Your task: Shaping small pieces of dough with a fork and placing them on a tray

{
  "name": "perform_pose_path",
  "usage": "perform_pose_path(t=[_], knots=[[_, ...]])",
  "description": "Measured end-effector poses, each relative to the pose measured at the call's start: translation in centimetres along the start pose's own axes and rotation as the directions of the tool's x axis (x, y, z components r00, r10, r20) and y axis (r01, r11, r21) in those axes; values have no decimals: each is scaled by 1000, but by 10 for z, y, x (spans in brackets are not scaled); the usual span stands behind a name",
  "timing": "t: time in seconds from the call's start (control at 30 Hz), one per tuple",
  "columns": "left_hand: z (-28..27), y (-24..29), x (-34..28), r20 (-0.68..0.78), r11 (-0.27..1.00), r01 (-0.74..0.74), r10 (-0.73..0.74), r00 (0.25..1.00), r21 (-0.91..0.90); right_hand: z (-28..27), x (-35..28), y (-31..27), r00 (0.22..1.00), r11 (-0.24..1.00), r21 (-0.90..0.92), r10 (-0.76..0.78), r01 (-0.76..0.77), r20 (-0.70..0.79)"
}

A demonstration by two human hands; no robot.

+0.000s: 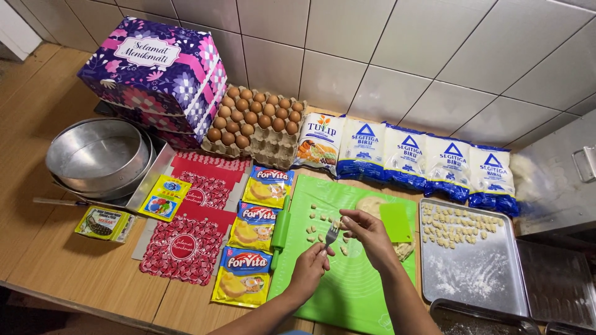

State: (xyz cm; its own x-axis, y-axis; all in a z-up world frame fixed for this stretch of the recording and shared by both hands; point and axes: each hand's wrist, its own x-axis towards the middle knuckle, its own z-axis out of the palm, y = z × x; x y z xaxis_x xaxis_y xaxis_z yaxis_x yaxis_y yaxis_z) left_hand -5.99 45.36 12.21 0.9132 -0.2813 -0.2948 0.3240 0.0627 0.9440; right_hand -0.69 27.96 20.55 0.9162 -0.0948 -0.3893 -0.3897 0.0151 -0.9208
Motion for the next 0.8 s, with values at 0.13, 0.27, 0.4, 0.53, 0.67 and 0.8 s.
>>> perform_pose_path(t=[0.13,0.27,0.4,0.53,0.67,0.8], knots=[[2,5,-6,24,1000,-23,24,999,-21,2,5,10,999,998,58,-20,18,40],[3,4,-11,35,999,-17,18,999,-34,5,5,21,987,987,34,-156,157,-24],[0,-2,-8,51,998,-26,29,998,-58,-3,2,10,998,995,103,-14,8,58],[1,14,-16,52,998,-8,11,999,-61,-7,2,13,996,993,118,-23,13,86],[2,3,-14,51,997,-9,13,999,-81,-3,-2,12,998,997,60,-56,53,38],[1,10,-13,41,999,-12,15,999,-53,-8,-4,5,992,984,171,37,-57,122]])
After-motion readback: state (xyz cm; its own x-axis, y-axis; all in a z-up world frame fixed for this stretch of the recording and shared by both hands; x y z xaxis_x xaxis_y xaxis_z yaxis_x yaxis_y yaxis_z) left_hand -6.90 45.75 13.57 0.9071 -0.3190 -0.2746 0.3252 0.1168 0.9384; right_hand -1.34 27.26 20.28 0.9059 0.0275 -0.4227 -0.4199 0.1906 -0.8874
